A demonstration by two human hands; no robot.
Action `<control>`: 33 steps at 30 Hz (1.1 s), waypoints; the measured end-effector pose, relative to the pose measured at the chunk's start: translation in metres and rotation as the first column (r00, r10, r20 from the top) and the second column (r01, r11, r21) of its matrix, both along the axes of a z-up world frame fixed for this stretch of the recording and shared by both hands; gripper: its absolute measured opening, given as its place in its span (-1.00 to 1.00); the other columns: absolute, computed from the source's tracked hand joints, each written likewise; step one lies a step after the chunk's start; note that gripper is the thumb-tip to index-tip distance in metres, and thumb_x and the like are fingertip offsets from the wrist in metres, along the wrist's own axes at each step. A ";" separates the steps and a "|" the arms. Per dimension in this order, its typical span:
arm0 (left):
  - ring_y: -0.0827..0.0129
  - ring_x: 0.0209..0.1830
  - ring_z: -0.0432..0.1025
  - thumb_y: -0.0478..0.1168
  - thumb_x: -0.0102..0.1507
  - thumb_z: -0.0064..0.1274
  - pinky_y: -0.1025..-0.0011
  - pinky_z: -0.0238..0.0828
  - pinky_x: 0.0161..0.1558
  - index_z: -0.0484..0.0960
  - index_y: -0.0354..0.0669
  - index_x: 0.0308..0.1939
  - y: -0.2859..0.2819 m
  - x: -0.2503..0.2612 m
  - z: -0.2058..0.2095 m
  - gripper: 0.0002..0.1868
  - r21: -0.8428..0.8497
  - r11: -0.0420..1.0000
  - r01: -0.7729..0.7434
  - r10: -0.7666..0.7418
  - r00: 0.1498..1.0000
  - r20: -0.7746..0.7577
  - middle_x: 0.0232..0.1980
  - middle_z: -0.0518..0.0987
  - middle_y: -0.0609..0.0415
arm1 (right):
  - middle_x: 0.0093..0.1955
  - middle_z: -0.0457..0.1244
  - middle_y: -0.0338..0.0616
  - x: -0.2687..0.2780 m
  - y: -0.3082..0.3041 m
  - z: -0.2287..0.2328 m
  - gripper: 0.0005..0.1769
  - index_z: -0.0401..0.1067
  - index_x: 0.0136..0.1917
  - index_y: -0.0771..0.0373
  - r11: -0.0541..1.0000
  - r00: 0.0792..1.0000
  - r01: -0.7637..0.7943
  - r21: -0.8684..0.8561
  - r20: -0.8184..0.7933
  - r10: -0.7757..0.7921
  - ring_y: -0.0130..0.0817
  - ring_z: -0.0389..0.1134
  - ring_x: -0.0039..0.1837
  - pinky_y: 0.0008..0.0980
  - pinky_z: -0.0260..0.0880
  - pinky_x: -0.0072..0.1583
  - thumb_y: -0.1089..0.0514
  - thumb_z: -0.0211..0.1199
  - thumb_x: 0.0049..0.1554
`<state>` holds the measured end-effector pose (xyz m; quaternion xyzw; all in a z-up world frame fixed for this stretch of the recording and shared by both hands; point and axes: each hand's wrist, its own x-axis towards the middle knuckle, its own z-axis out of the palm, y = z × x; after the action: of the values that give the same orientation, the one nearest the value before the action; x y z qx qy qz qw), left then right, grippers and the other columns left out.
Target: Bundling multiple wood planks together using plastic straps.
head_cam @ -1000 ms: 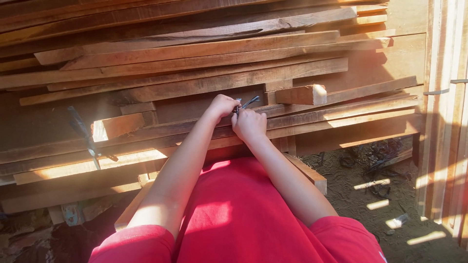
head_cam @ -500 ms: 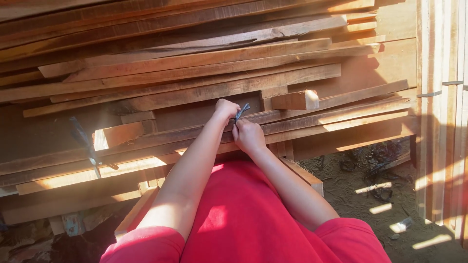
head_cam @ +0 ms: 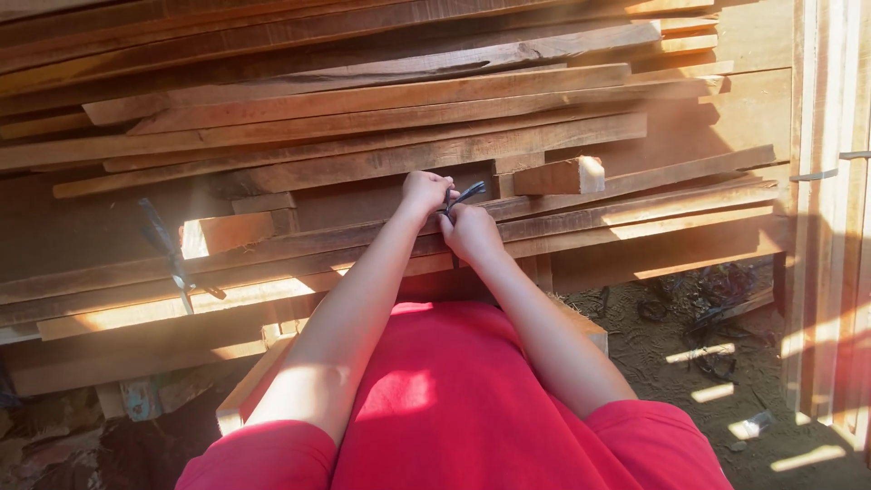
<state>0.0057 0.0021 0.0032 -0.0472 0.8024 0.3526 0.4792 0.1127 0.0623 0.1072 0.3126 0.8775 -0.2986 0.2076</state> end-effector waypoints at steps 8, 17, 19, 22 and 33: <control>0.50 -0.54 0.60 -0.23 0.26 0.06 0.70 0.42 -0.45 0.76 -0.14 -0.52 0.027 -0.003 -0.085 -0.72 -0.090 0.986 -0.137 0.149 0.979 0.140 -0.62 0.63 0.32 | -0.23 0.37 0.15 0.008 0.004 0.013 -0.61 0.48 -0.21 0.15 0.986 0.986 -0.156 0.060 -0.055 0.160 0.22 0.46 -0.04 0.22 0.47 -0.04 -0.12 0.03 0.24; 0.30 -0.62 0.58 -0.20 -0.08 0.31 0.46 0.49 -0.42 0.72 0.00 -0.71 0.036 0.006 -0.142 -0.88 -0.157 0.968 -0.198 0.196 0.980 -0.025 -0.72 0.56 0.20 | -0.38 0.31 0.00 0.021 -0.014 0.004 -0.70 0.38 -0.33 0.11 0.942 0.923 -0.181 0.281 -0.283 0.262 0.09 0.46 -0.24 0.05 0.44 -0.25 0.02 0.07 0.22; 0.31 -0.51 0.60 -0.15 0.09 0.15 0.40 0.48 -0.31 0.73 0.02 -0.59 0.009 -0.015 -0.038 -0.84 -0.026 0.979 -0.204 0.199 0.970 -0.137 -0.66 0.59 0.18 | -0.37 0.31 0.03 0.023 -0.011 0.011 -0.68 0.38 -0.32 0.13 0.953 0.926 -0.172 0.250 -0.290 0.243 0.11 0.46 -0.22 0.06 0.44 -0.24 0.00 0.07 0.23; 0.45 -0.42 0.62 -0.03 0.27 0.00 0.43 0.50 -0.17 0.74 0.12 -0.38 -0.002 -0.064 0.030 -0.76 0.139 0.983 -0.118 0.153 0.951 -0.270 -0.58 0.63 0.28 | -0.35 0.33 0.03 0.018 -0.007 0.021 -0.64 0.42 -0.31 0.13 0.975 0.946 -0.145 0.169 -0.266 0.187 0.12 0.46 -0.17 0.07 0.44 -0.19 -0.07 0.08 0.24; 0.16 0.07 0.57 0.27 0.50 -0.46 0.13 0.29 0.19 0.73 0.06 -0.10 -0.160 -0.008 0.076 -0.35 -0.465 0.776 0.426 -0.619 0.652 -0.437 -0.07 0.73 0.08 | -0.09 0.27 -0.15 -0.006 0.002 0.018 -0.59 0.40 -0.05 0.06 0.907 0.753 -0.195 0.373 -0.535 0.382 -0.13 0.32 0.15 -0.01 0.08 0.34 -0.30 0.25 0.15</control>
<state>-0.0026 -0.1577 0.0789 0.2191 0.9312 0.0588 0.2852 0.1068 0.0645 0.1248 0.0890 0.9697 -0.2115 -0.0841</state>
